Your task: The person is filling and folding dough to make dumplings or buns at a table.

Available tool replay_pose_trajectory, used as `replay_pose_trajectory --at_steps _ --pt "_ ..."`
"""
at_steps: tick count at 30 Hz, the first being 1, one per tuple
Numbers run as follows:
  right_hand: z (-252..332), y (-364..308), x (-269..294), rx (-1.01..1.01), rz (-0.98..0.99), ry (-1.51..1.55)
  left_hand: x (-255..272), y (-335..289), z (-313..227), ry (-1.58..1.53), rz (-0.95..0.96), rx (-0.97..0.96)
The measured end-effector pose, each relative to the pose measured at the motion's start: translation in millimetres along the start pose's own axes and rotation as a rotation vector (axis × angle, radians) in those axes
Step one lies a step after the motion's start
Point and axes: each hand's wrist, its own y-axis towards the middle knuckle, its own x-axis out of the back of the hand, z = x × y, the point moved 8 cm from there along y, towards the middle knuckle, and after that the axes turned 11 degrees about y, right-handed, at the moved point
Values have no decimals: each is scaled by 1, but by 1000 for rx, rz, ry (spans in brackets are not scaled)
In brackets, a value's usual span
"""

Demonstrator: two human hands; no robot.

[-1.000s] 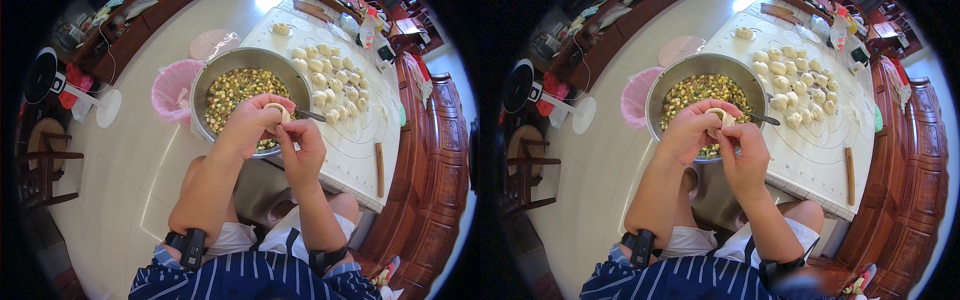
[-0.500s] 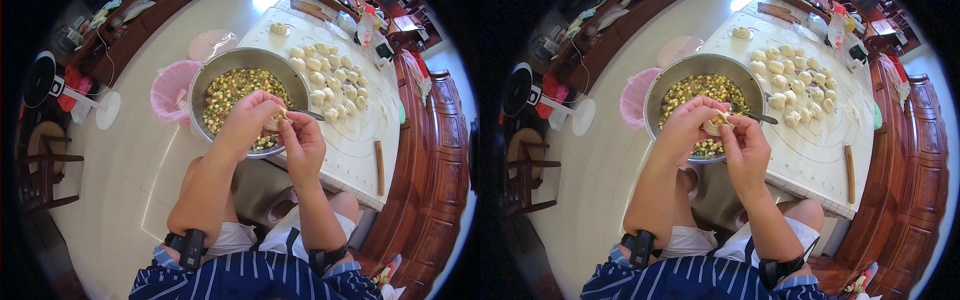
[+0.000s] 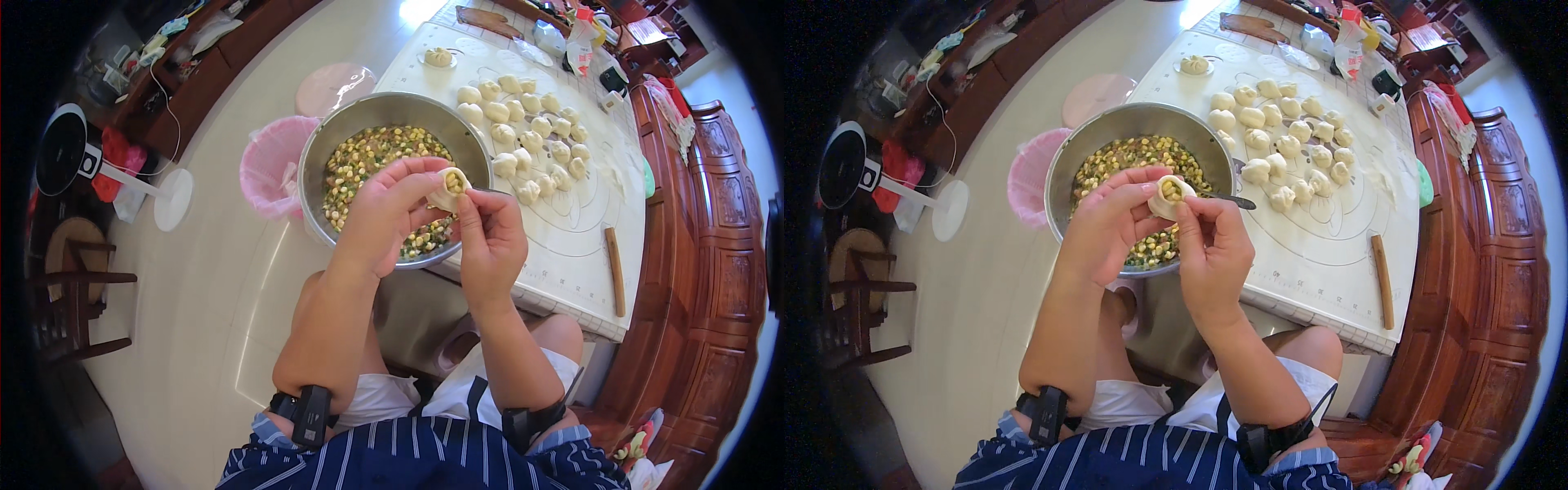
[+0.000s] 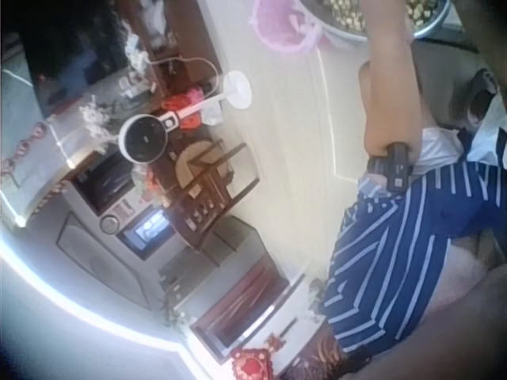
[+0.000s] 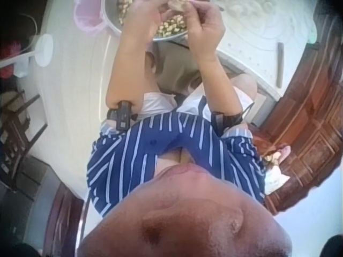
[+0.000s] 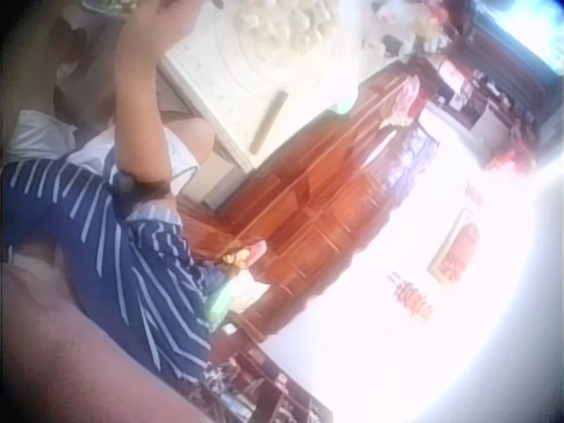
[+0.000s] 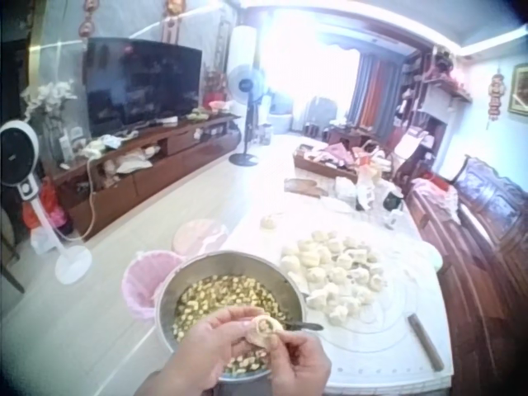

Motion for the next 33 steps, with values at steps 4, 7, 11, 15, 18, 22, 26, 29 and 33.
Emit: replay_pose_trajectory --at_steps 4,7,11,15,18,22,26,29,33 --pt "-3 1 -2 -2 -3 34 -7 -2 9 -20 -51 85" --pt "0 -1 -5 -1 -13 35 -9 -2 15 -25 -74 82" --pt "-5 0 -5 0 20 -38 -9 0 11 -4 -112 -51" --pt "-9 -3 -7 13 24 -14 -4 1 12 40 -121 -85" --pt "-13 -4 -7 18 48 -19 0 4 13 91 -90 -65" --pt "-10 -7 -12 21 95 -78 4 4 11 190 -79 3" --pt "-5 -9 -19 -24 83 -69 6 5 11 259 -97 -27" --pt "-12 -11 -19 -8 86 -55 9 7 12 273 -86 -60" --pt "-8 -8 -17 85 87 -123 6 4 10 228 -74 2"
